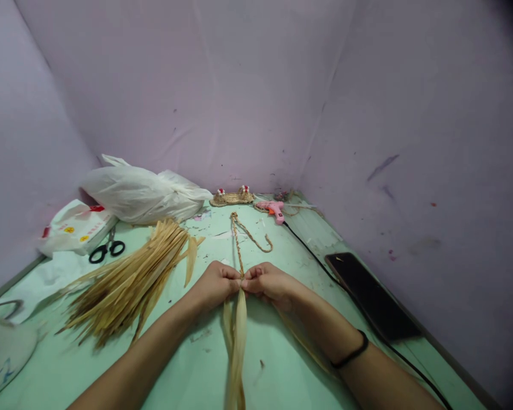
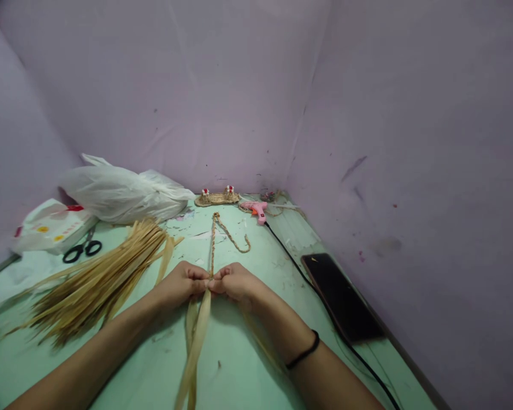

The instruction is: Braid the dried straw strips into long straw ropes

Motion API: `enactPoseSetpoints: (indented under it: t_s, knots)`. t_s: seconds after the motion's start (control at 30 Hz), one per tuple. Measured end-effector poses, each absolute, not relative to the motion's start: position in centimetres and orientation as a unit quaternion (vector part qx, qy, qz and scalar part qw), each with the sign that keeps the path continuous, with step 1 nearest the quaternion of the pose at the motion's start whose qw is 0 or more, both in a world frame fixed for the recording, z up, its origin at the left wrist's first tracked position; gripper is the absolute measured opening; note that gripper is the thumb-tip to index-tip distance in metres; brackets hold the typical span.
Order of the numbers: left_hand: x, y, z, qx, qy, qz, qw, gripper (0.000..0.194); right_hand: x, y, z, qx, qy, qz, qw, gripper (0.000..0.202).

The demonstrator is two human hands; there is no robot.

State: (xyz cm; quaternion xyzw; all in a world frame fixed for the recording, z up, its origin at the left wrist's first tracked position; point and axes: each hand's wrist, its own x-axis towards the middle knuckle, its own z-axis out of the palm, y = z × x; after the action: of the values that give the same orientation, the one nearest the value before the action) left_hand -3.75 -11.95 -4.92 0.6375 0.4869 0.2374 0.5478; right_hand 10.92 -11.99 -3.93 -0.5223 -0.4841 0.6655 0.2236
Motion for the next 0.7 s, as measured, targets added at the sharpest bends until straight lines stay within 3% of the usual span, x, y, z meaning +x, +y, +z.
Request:
enactPoseSetpoints:
  t_s: [0.2,0.43,0.7]
  knots:
    - [-4.2,-11.9,-4.3,0.732,0.478,0.172,0.453,0.02,10.7,-12.0,-5.0,-0.529,-0.457,0.641,0.317,0.015]
    - [-4.3,-12.7,-1.5,0.694,0.6,0.068,0.393,0.017,10.4,-12.4,-4.0,-0.547,-0.425,0.657,0.297,0.011]
    - [-0.8,-17.3,0.0,0.762,0.629,0.018,0.152,0.021,11.0,-12.4,-4.3,-0.486,-0.371,0.734,0.295,0.012]
